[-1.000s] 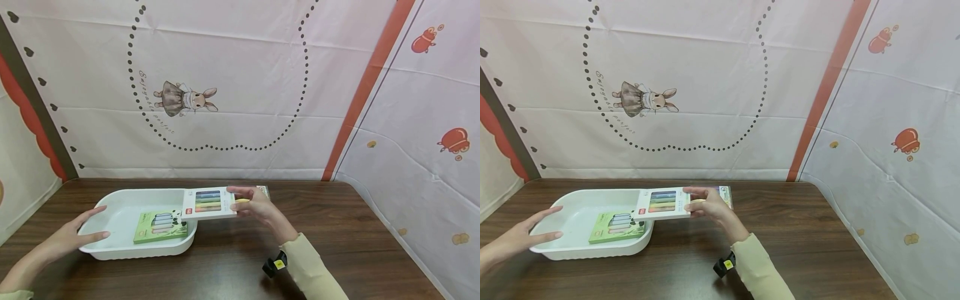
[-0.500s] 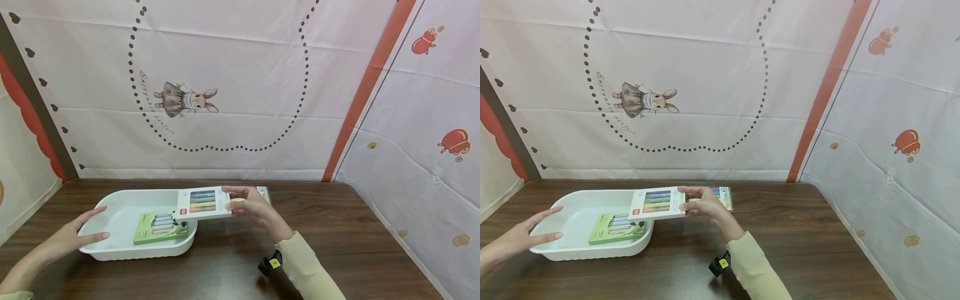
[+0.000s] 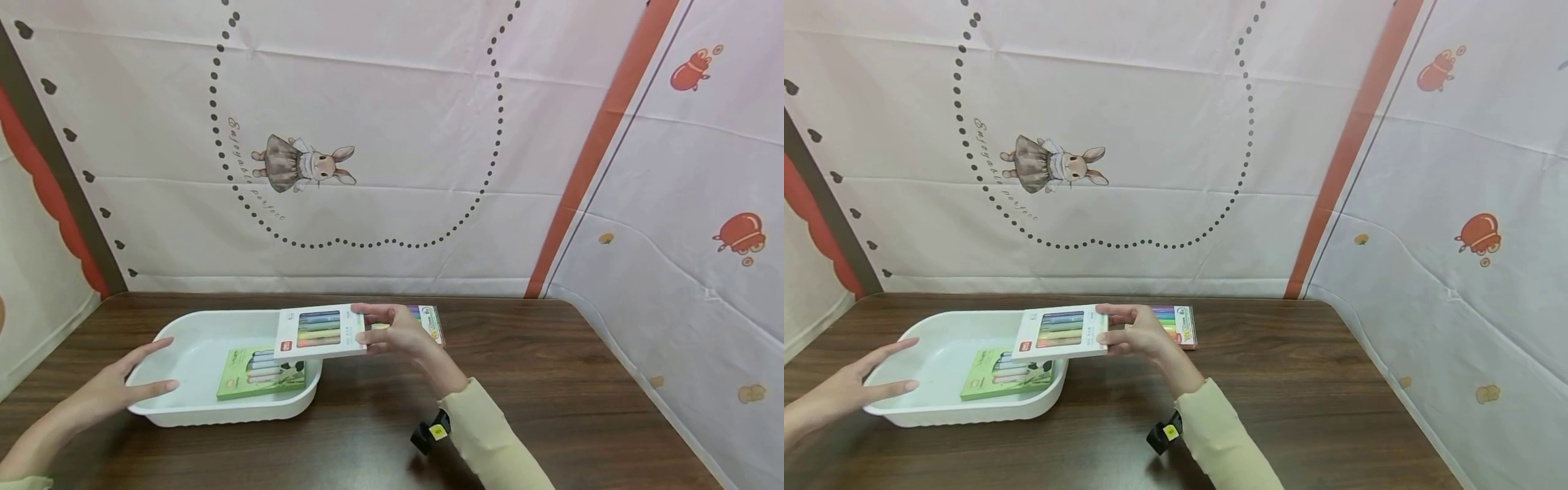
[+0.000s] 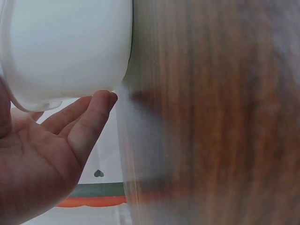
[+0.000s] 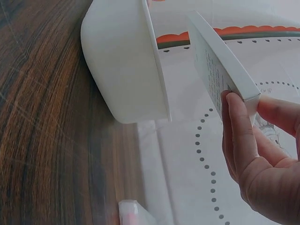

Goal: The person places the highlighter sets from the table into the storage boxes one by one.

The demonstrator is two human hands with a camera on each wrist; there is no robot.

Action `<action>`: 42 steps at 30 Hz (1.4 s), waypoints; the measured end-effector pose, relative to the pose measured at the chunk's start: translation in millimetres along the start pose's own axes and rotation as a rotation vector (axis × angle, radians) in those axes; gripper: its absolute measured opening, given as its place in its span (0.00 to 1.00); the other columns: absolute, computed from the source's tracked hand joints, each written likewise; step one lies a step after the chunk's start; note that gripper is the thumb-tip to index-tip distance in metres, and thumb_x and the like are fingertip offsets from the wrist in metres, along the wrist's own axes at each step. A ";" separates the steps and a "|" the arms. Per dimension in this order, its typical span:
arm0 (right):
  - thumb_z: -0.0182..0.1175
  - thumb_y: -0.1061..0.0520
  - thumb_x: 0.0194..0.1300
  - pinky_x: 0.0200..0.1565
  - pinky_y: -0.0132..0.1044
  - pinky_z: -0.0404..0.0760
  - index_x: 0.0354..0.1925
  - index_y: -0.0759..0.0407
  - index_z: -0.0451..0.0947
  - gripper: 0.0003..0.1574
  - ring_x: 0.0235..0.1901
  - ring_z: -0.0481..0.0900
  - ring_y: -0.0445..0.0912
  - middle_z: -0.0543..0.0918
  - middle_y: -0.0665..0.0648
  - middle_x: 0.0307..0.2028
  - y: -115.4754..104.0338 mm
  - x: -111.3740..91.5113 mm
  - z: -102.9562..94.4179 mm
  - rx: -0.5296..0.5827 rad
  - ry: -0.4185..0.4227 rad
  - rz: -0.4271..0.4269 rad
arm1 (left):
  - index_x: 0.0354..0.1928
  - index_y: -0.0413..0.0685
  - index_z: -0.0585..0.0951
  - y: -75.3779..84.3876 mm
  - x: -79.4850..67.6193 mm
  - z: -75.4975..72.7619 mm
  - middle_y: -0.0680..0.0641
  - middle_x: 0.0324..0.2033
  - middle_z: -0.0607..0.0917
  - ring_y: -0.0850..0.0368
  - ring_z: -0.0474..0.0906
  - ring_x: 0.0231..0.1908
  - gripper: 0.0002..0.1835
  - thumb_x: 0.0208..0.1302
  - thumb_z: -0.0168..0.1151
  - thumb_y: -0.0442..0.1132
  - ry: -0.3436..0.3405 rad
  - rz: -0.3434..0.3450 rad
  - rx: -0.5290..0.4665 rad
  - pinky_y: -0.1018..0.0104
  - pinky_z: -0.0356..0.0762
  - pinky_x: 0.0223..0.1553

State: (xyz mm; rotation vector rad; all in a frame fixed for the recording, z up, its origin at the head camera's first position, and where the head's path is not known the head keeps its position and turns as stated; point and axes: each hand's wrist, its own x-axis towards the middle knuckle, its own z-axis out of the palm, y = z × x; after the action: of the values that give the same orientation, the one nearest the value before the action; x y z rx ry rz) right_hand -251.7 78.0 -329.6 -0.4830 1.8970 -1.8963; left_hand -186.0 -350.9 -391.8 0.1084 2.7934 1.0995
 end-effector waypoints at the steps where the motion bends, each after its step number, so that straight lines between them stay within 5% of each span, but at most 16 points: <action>1: 0.60 0.72 0.53 0.34 0.38 0.82 0.59 0.64 0.69 0.33 0.34 0.78 0.44 0.76 0.61 0.45 -0.2 0.4 0.9 0.007 0.001 0.003 | 0.69 0.39 0.45 0.9 -0.5 0.1 0.19 0.61 0.47 0.18 0.46 0.56 0.43 0.62 0.56 0.49 0.002 -0.001 0.005 0.28 0.55 0.44; 42: 0.60 0.75 0.51 0.34 0.40 0.82 0.55 0.64 0.73 0.31 0.33 0.79 0.46 0.78 0.63 0.42 4.4 21.0 33.5 0.057 0.042 0.018 | 0.69 0.39 0.45 2.2 -1.2 0.5 0.19 0.61 0.46 0.18 0.46 0.56 0.42 0.62 0.56 0.48 -0.001 0.009 -0.018 0.27 0.54 0.44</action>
State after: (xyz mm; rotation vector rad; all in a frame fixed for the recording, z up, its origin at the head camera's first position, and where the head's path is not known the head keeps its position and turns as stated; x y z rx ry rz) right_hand -252.1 38.6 -334.5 -0.4101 1.8613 -1.9571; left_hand -184.6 -349.1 -390.5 0.1191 2.7844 1.1262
